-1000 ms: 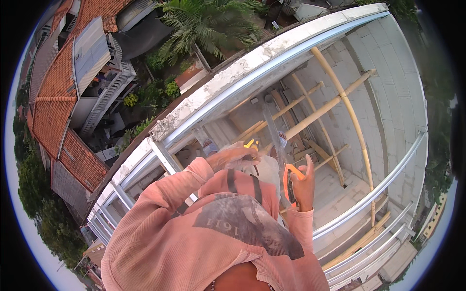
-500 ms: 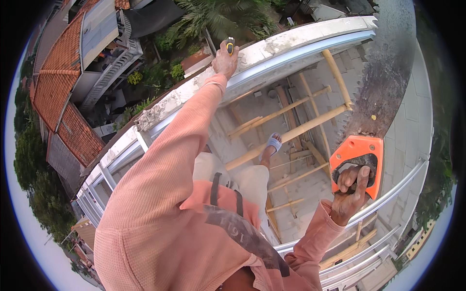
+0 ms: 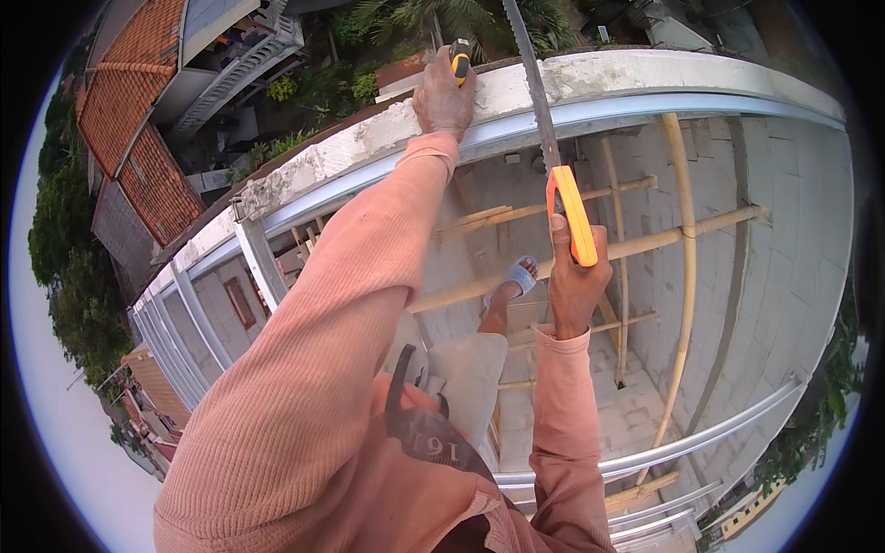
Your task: The person measures the top edge of a building wall with a tape measure and saws into the lightweight concrete block using a hand saw.
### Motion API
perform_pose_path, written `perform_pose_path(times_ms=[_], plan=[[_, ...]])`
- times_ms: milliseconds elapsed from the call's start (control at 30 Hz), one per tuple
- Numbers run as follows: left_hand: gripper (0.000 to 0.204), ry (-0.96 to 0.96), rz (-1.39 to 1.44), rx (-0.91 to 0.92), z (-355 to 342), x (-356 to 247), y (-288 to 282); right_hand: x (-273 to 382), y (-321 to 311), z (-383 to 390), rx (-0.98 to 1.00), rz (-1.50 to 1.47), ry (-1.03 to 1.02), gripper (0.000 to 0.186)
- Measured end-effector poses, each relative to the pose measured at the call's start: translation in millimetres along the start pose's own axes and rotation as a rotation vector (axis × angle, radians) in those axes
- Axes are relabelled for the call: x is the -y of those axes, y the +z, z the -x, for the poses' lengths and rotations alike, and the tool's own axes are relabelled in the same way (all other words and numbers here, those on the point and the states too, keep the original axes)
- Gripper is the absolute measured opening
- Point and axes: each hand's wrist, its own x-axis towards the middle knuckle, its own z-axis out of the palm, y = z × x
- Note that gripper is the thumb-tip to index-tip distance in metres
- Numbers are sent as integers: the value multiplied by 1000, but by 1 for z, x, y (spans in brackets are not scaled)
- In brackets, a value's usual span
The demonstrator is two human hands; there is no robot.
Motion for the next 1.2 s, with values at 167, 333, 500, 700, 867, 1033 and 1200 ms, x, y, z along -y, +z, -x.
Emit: perform_pose_path(times_ms=[167,333,500,700,867,1033,1200], plan=[[54,17,3,-41,-3,8,2,-18,15,-20,32,27,-7,34],[51,44,28,-45,-1,7,1,-27,17,-28,46,3,0,35],[51,22,9,-21,-2,3,2,-39,9,-36,126,58,-81,35],[52,28,14,-47,-3,2,1,-60,-20,2,148,140,-39,33],[49,45,-13,-70,-2,5,-1,-74,-71,73,143,196,-30,24],[48,40,-28,-42,3,2,1,-66,-66,45,161,209,-33,21],[49,40,10,-25,1,-2,-1,-56,-30,-11,237,122,74,21]])
